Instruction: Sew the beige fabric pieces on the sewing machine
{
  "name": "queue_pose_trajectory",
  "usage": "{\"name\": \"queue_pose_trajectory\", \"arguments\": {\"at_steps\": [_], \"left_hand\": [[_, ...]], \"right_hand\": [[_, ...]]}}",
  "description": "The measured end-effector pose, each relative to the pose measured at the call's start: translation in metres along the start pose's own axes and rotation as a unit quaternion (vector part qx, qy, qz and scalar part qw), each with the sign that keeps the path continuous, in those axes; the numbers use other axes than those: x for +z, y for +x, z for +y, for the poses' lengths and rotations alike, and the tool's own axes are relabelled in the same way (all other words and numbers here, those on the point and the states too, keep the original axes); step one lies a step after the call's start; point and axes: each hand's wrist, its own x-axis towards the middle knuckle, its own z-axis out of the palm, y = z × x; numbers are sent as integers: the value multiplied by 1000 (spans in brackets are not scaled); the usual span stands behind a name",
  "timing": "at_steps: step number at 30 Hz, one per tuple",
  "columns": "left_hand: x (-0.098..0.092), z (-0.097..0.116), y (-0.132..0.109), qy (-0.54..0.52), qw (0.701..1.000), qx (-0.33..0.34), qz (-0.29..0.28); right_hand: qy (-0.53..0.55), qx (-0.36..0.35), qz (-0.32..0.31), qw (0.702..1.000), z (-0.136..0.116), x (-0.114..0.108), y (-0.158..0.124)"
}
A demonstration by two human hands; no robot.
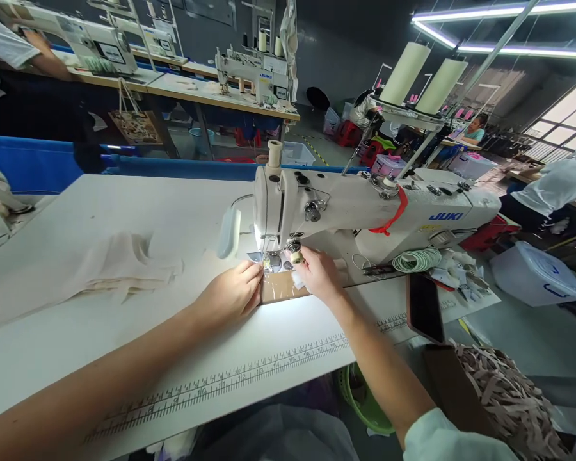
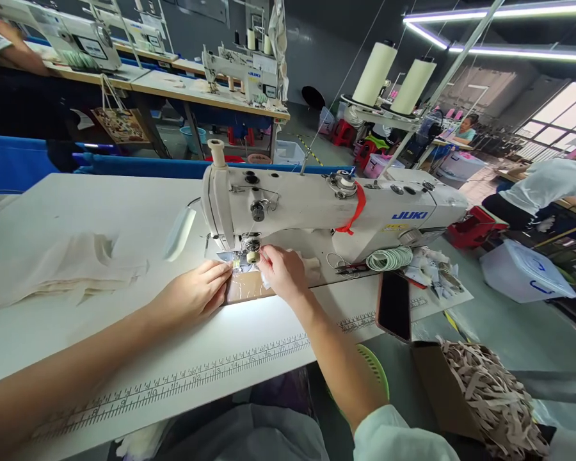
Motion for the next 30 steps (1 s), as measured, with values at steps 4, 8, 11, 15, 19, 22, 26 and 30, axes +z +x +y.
{"name": "queue_pose_trajectory", "arguments": {"at_steps": [4,8,11,15,19,22,26,30], "left_hand": [[2,-4,0,-11,1000,5,18],[5,-8,2,-22,1000,-12,4],[5,-8,4,-14,1000,-24,-6],[-1,-9,6,-14,998,-54,-16],[-8,-16,2,22,985,-160,-60],[-17,-26,-3,31,976,-204,-76],[-42,-35,-4,-153,944,-261,-130],[-71,-28,-9,-344,864,-327,-169]], "right_hand": [[-22,-24,3,999,-6,2,-7],[-47,-1,-14,999,-10,7,-1],[-75,24,-14,997,-8,9,3],[-68,-14,11,998,-3,6,-1],[-67,-62,37,995,-1,4,-7],[-57,-104,-3,993,-8,4,-10],[25,-144,-52,988,-24,4,-16],[71,-76,-74,992,-43,10,-20]]}}
